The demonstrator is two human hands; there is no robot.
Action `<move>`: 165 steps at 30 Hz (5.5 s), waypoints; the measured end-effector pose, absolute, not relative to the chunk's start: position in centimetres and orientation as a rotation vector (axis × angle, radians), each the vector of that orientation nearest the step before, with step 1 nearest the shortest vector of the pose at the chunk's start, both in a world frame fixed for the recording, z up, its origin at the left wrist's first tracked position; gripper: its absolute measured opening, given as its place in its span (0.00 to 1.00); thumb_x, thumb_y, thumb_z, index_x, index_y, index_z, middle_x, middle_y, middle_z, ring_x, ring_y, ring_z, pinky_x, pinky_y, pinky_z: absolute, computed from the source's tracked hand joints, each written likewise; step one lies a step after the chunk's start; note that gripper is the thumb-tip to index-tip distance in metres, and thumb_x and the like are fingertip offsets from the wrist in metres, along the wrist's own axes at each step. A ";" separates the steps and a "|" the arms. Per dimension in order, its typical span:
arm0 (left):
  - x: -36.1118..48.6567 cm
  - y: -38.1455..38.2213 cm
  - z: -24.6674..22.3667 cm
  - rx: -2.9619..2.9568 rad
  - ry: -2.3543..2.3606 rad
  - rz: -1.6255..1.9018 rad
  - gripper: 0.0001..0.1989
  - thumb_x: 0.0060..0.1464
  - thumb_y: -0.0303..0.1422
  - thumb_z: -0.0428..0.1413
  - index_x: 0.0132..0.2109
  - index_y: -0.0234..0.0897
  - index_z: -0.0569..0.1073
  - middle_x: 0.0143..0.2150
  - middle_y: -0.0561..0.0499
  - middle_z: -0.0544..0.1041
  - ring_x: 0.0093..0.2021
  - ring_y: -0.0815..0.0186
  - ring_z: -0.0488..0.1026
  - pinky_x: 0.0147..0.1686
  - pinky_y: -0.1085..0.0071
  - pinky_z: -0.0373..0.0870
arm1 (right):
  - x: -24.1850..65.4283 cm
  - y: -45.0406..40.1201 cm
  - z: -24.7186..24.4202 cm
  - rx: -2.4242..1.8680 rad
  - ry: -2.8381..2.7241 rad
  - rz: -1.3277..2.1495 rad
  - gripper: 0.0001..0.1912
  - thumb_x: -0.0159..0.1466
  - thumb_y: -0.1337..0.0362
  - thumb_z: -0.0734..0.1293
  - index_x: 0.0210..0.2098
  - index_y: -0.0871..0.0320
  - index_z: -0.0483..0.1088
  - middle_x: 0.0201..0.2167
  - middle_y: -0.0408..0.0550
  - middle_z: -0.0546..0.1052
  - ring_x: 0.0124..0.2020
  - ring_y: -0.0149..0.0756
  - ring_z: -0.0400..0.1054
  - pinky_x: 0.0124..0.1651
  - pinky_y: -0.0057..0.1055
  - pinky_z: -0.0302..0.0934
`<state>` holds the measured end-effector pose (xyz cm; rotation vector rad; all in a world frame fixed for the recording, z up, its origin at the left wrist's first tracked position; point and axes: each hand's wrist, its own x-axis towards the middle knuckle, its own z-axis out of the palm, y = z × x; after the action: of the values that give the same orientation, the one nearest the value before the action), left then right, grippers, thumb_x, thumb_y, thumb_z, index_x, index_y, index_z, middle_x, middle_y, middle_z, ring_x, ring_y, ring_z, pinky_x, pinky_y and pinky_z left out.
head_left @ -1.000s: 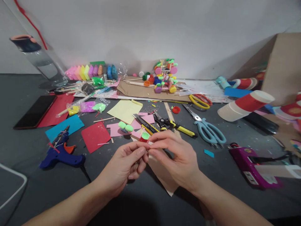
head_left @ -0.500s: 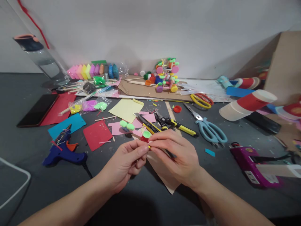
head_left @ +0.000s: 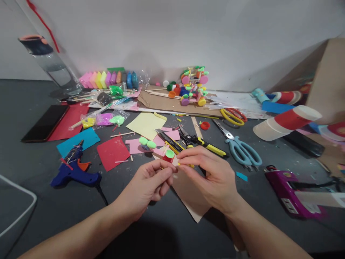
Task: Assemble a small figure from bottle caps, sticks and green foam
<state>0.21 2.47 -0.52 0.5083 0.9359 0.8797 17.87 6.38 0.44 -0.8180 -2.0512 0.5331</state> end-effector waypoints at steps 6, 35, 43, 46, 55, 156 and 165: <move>0.4 2.0 -0.8 0.588 0.983 0.904 0.13 0.51 0.40 0.63 0.34 0.34 0.72 0.23 0.59 0.64 0.18 0.79 0.52 0.16 0.79 0.38 | 18.5 7.8 0.2 -0.985 -1.905 0.569 0.06 0.65 0.70 0.68 0.33 0.55 0.75 0.35 0.46 0.79 0.38 0.34 0.73 0.42 0.33 0.67; 0.1 3.6 -0.9 2.063 1.800 0.939 0.06 0.58 0.33 0.59 0.43 0.39 0.75 0.27 0.57 0.62 0.27 0.68 0.61 0.29 0.72 0.58 | 19.9 9.7 -2.5 -0.976 -2.185 0.569 0.07 0.65 0.68 0.68 0.31 0.58 0.77 0.42 0.50 0.78 0.47 0.42 0.67 0.51 0.42 0.62; -1.0 3.4 0.5 2.098 1.870 0.828 0.06 0.56 0.33 0.60 0.42 0.40 0.76 0.26 0.58 0.62 0.26 0.68 0.62 0.29 0.73 0.58 | 19.7 8.4 -2.6 -0.871 -2.351 0.471 0.08 0.65 0.70 0.66 0.30 0.57 0.75 0.36 0.51 0.81 0.53 0.51 0.65 0.61 0.59 0.49; -1.1 2.9 0.4 2.136 1.869 0.831 0.07 0.56 0.32 0.60 0.43 0.40 0.76 0.25 0.58 0.61 0.25 0.68 0.62 0.28 0.73 0.57 | 19.2 7.8 -2.7 -0.885 -2.363 0.488 0.09 0.66 0.70 0.65 0.30 0.57 0.74 0.34 0.49 0.81 0.52 0.49 0.66 0.62 0.58 0.48; -1.7 1.6 -0.4 2.285 1.778 0.757 0.11 0.57 0.33 0.61 0.47 0.38 0.73 0.31 0.55 0.70 0.25 0.70 0.64 0.26 0.74 0.60 | 17.6 6.3 -2.8 -0.862 -2.352 0.606 0.07 0.67 0.69 0.66 0.32 0.58 0.73 0.32 0.47 0.78 0.47 0.43 0.68 0.59 0.48 0.54; -2.0 0.0 1.0 2.397 1.346 0.794 0.12 0.60 0.22 0.57 0.48 0.41 0.71 0.43 0.53 0.77 0.38 0.74 0.77 0.41 0.80 0.77 | 18.2 5.5 -0.1 -0.876 -1.944 1.383 0.07 0.63 0.73 0.66 0.30 0.57 0.73 0.24 0.37 0.71 0.24 0.23 0.64 0.26 0.21 0.61; -1.6 0.2 1.0 2.359 1.350 0.884 0.14 0.57 0.17 0.56 0.46 0.39 0.73 0.41 0.53 0.76 0.37 0.75 0.76 0.40 0.82 0.75 | 18.2 5.4 0.0 -0.845 -1.968 1.362 0.07 0.63 0.74 0.67 0.32 0.57 0.74 0.24 0.38 0.72 0.24 0.24 0.66 0.25 0.22 0.62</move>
<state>-1.61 0.23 0.95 2.3590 1.3500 0.8835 18.21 5.41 -0.01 -0.8446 -1.9675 1.3617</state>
